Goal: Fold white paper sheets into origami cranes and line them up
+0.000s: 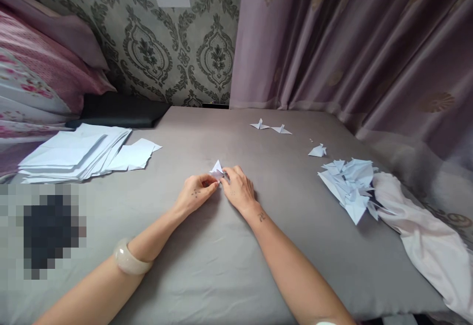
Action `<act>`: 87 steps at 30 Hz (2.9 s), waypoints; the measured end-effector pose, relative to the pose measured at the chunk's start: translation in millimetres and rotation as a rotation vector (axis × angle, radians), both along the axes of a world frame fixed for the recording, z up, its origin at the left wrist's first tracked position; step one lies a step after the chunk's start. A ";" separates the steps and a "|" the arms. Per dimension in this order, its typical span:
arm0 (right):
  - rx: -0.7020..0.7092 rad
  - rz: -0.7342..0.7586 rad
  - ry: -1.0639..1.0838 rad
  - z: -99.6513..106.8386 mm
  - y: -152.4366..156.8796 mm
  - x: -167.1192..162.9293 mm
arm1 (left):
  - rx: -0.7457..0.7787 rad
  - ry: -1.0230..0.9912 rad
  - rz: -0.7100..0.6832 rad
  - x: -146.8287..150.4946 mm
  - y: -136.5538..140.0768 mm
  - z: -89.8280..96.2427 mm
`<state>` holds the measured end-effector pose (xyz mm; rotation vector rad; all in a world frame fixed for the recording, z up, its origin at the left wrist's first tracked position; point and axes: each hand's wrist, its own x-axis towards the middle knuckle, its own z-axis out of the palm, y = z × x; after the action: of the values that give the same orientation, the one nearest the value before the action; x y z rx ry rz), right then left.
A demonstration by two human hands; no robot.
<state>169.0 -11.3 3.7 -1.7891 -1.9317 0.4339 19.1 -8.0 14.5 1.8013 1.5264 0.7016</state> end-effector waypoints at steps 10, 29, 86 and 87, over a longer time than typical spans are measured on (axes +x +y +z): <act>0.007 0.134 -0.051 5.2 -3.0 4.9 | 0.256 -0.048 -0.020 -9.2 13.3 -16.1; -0.072 0.119 0.262 7.6 1.1 1.1 | 0.255 0.059 -0.114 -6.0 15.1 -20.8; 0.051 0.180 -0.031 1.7 -6.7 -14.9 | 0.198 0.327 0.188 -7.3 23.2 -24.1; 0.062 0.184 -0.068 1.9 -6.8 -15.7 | 0.202 0.338 0.203 -6.0 22.9 -24.4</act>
<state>153.4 -18.0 5.6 -1.6141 -2.1429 0.3734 13.2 14.9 -9.9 2.0116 1.9412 0.6927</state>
